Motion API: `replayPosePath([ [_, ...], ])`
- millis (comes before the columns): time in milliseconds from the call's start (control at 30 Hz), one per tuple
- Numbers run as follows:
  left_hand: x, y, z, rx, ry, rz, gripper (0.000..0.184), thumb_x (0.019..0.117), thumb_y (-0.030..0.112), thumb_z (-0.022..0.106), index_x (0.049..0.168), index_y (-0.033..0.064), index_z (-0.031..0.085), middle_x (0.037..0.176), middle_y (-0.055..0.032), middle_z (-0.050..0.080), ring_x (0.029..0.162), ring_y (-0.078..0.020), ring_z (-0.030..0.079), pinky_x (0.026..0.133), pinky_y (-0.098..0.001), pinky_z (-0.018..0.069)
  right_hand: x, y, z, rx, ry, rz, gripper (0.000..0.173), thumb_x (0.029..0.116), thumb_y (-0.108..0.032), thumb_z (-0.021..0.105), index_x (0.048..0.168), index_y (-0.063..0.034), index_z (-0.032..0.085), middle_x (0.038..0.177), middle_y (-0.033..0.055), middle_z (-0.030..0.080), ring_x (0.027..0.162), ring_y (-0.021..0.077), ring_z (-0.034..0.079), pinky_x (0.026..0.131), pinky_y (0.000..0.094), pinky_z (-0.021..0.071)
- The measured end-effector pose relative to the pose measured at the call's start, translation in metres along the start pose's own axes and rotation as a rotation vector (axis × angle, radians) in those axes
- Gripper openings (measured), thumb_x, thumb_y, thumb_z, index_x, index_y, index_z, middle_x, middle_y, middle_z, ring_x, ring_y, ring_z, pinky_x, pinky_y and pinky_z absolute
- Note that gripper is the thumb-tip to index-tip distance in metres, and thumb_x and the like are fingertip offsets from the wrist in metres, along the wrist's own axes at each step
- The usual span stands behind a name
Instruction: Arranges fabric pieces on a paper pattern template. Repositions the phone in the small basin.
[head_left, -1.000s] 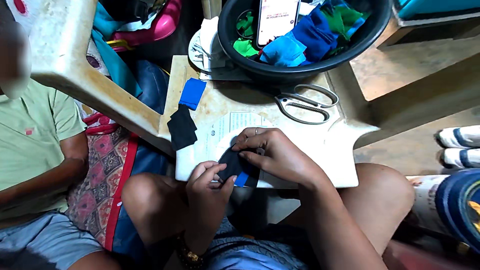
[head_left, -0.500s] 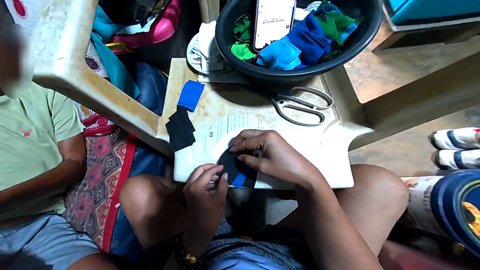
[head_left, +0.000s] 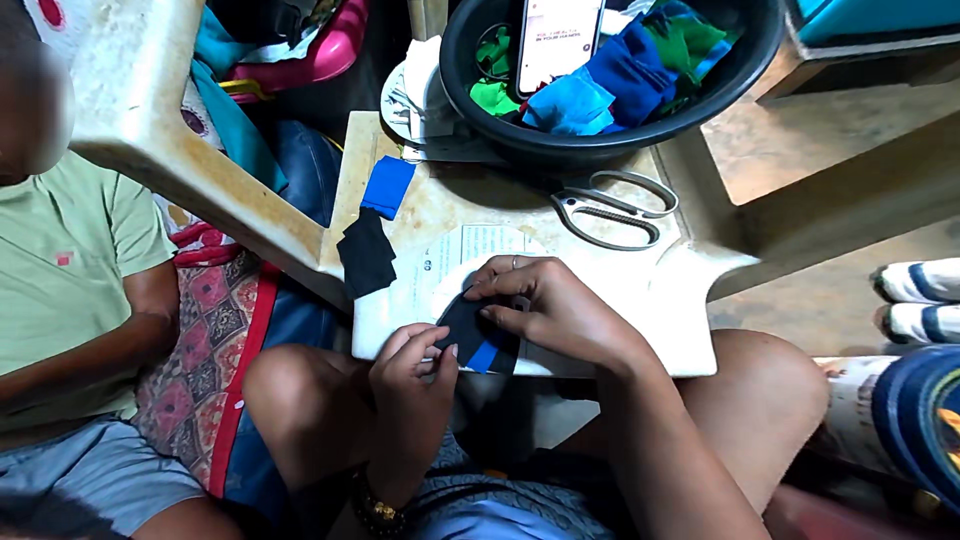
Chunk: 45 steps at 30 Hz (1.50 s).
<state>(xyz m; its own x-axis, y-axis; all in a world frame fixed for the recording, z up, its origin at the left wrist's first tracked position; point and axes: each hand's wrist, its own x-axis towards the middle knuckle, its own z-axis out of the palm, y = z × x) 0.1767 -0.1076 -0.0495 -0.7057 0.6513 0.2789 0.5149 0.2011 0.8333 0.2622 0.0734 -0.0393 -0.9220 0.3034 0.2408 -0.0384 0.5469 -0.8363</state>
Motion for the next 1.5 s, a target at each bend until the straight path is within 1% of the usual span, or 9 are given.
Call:
replayPosePath([
  [167,0.002,0.000,-0.002,0.021,-0.003,0.008,0.019,0.0844,0.000,0.070,0.101,-0.0065,0.075,0.101,-0.0162,0.068,0.072,-0.0008,0.066,0.063,-0.0125,0.0565,0.000,0.000,0.000,-0.009,-0.004,0.006,0.015,0.0845,-0.001,0.066,0.094,-0.0036,0.078,0.096,0.0030,0.069,0.083,0.0013,0.063,0.072,0.0142,0.0524],
  [333,0.005,-0.001,-0.010,0.061,-0.028,0.047,0.022,0.0866,-0.002,0.060,0.101,-0.0045,0.076,0.100,-0.0150,0.072,0.070,0.0000,0.065,0.062,-0.0116,0.0533,0.000,0.002,0.001,-0.011,-0.005,0.009,0.014,0.0847,-0.002,0.067,0.093,-0.0038,0.078,0.097,0.0036,0.069,0.085,0.0018,0.064,0.074,0.0149,0.0534],
  [500,0.011,-0.005,-0.021,0.012,-0.086,0.033,0.026,0.0853,-0.006,0.056,0.100,-0.0044,0.076,0.100,-0.0144,0.074,0.070,0.0000,0.065,0.063,-0.0127,0.0527,0.000,0.002,0.001,-0.003,-0.012,0.020,0.014,0.0850,-0.003,0.067,0.094,-0.0044,0.078,0.097,0.0020,0.070,0.086,0.0007,0.064,0.075,0.0143,0.0530],
  [767,0.013,-0.008,-0.018,0.044,-0.037,0.047,0.013,0.0879,0.003,0.068,0.096,-0.0034,0.077,0.096,-0.0128,0.074,0.074,-0.0003,0.066,0.066,-0.0108,0.0529,0.001,0.002,0.001,0.011,-0.013,0.033,0.014,0.0854,-0.003,0.067,0.094,-0.0043,0.078,0.097,0.0013,0.069,0.087,-0.0007,0.064,0.076,0.0137,0.0535],
  [900,0.013,-0.008,-0.018,0.021,-0.029,0.045,0.016,0.0878,-0.001,0.063,0.096,-0.0044,0.076,0.096,-0.0135,0.074,0.072,0.0007,0.066,0.065,-0.0109,0.0529,0.000,0.002,0.001,0.019,-0.006,0.030,0.013,0.0853,-0.003,0.067,0.093,-0.0030,0.078,0.097,0.0021,0.070,0.086,-0.0003,0.064,0.075,0.0141,0.0535],
  [1133,0.019,-0.007,-0.030,-0.020,-0.097,-0.037,0.024,0.0873,-0.003,0.055,0.099,-0.0021,0.077,0.095,-0.0100,0.075,0.071,0.0018,0.064,0.065,-0.0125,0.0517,0.000,0.002,0.001,0.017,-0.015,0.043,0.014,0.0862,-0.003,0.067,0.095,-0.0038,0.078,0.098,0.0013,0.069,0.087,-0.0013,0.064,0.076,0.0129,0.0533],
  [1200,0.019,-0.007,-0.029,0.046,-0.059,-0.005,0.021,0.0869,-0.001,0.059,0.098,-0.0016,0.077,0.097,-0.0108,0.074,0.070,0.0020,0.062,0.062,-0.0112,0.0499,0.000,0.002,0.002,0.020,-0.013,0.043,0.013,0.0863,-0.003,0.067,0.094,-0.0035,0.078,0.098,0.0016,0.069,0.087,-0.0017,0.064,0.075,0.0125,0.0530],
  [1333,0.017,-0.008,-0.025,0.230,0.003,0.060,0.012,0.0834,0.010,0.075,0.090,0.0003,0.078,0.090,-0.0105,0.065,0.066,-0.0001,0.054,0.058,-0.0096,0.0440,0.000,0.002,0.002,0.014,-0.014,0.043,0.014,0.0864,-0.004,0.067,0.095,-0.0034,0.078,0.098,0.0019,0.070,0.087,-0.0015,0.064,0.076,0.0126,0.0530],
  [1500,0.017,-0.007,-0.021,0.278,-0.016,0.051,0.005,0.0824,0.008,0.075,0.080,0.0044,0.076,0.090,-0.0095,0.064,0.068,-0.0019,0.055,0.060,-0.0113,0.0448,0.000,0.003,0.002,0.000,-0.014,0.029,0.014,0.0861,-0.005,0.067,0.095,-0.0035,0.078,0.099,0.0021,0.070,0.087,-0.0013,0.064,0.076,0.0126,0.0532],
])
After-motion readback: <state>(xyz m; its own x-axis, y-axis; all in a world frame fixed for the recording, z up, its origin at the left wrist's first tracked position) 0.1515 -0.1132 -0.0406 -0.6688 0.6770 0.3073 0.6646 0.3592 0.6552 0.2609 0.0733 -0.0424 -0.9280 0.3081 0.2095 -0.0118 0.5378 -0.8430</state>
